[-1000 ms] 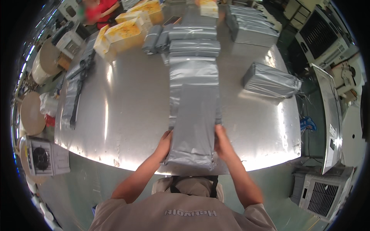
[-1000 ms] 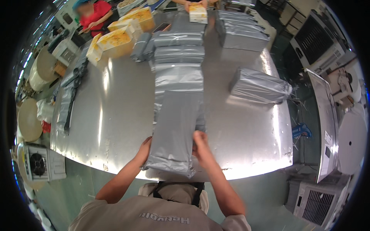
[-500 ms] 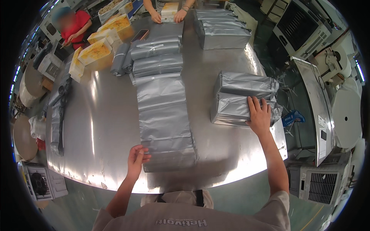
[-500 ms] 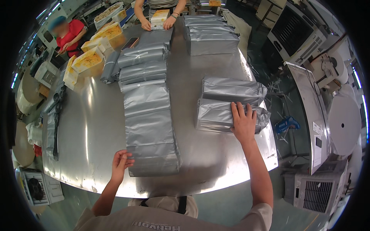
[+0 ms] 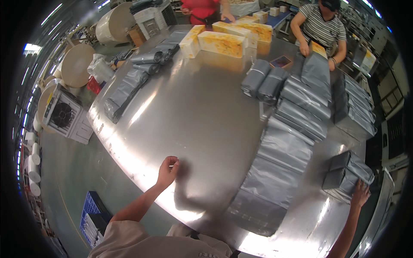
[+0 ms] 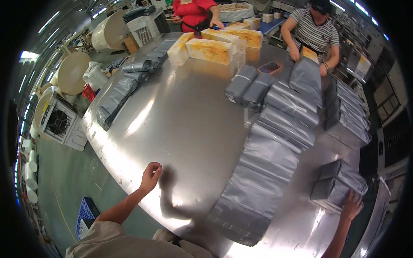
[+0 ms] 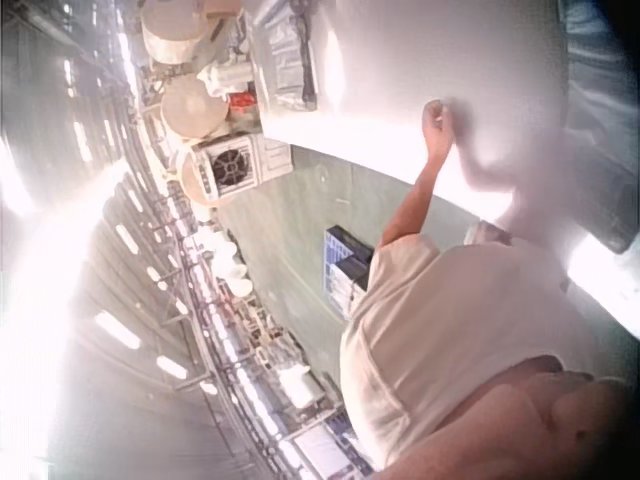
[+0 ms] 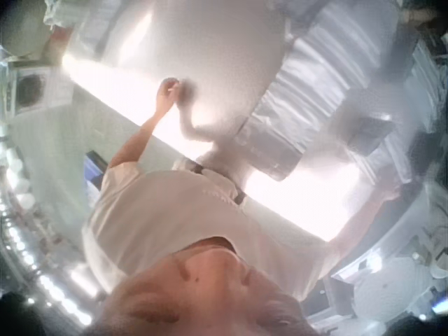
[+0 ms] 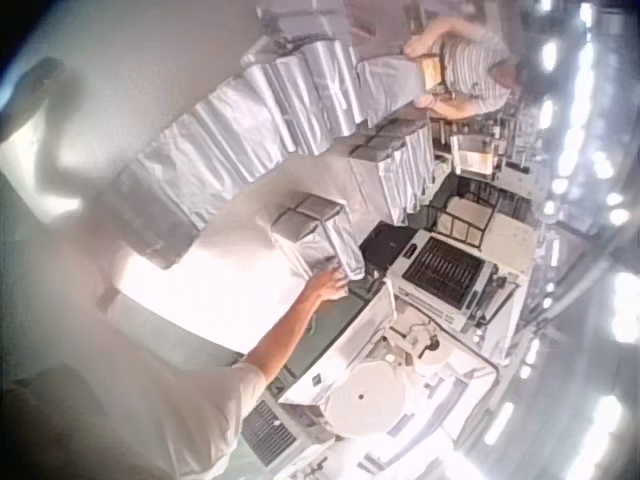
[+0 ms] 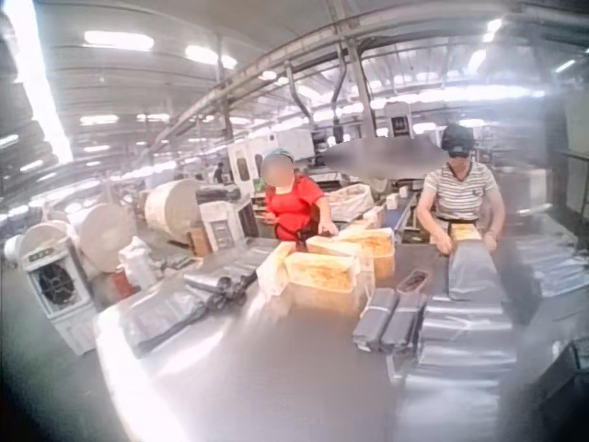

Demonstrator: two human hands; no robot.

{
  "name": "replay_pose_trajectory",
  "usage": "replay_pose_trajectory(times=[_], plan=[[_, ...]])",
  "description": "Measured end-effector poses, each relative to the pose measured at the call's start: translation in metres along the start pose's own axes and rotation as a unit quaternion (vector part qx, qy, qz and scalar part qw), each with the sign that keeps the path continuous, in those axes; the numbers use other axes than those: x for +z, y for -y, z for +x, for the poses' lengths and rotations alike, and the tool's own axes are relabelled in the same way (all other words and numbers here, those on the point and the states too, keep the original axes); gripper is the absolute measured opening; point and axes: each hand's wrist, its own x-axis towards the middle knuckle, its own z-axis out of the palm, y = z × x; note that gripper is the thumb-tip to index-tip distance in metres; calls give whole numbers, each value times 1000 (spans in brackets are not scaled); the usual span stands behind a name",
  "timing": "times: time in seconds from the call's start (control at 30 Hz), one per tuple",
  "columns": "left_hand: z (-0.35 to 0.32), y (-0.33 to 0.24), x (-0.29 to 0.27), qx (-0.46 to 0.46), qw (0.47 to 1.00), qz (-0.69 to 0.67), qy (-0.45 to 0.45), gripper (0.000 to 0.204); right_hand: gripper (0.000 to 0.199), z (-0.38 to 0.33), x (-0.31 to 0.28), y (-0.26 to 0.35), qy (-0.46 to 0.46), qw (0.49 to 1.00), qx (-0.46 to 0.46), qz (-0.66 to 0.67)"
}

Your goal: The person packs rectangular yellow boxes into grey plastic mailers by hand on a metal table, folding the top of the mailer over the box and placing the finished packages to the side.

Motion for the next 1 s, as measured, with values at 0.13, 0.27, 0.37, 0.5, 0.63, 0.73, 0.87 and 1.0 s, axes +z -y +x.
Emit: replay_pose_trajectory(times=[0.13,0.27,0.37,0.5,0.63,0.73,0.87,1.0], plan=[[81,23,-52,158,966,206,-5,30,42,-4,-133,44,-168,945,-33,279],[167,45,-100,242,928,284,-19,38,17,-43,-333,184,-281,822,-151,472],[204,69,-131,251,917,311,-13,45,17,-25,-440,301,-232,776,-268,522],[220,87,-150,284,918,276,-1,47,41,52,-546,432,-299,749,-381,453],[234,95,-150,268,929,254,7,42,84,158,-605,514,-272,828,-305,384],[237,99,-153,245,938,245,16,39,91,231,-647,563,-267,851,-260,371],[247,109,-155,244,938,244,33,36,84,277,-669,593,-261,902,-204,275],[253,112,-155,231,942,242,27,36,82,273,-685,614,-297,880,-229,291]])
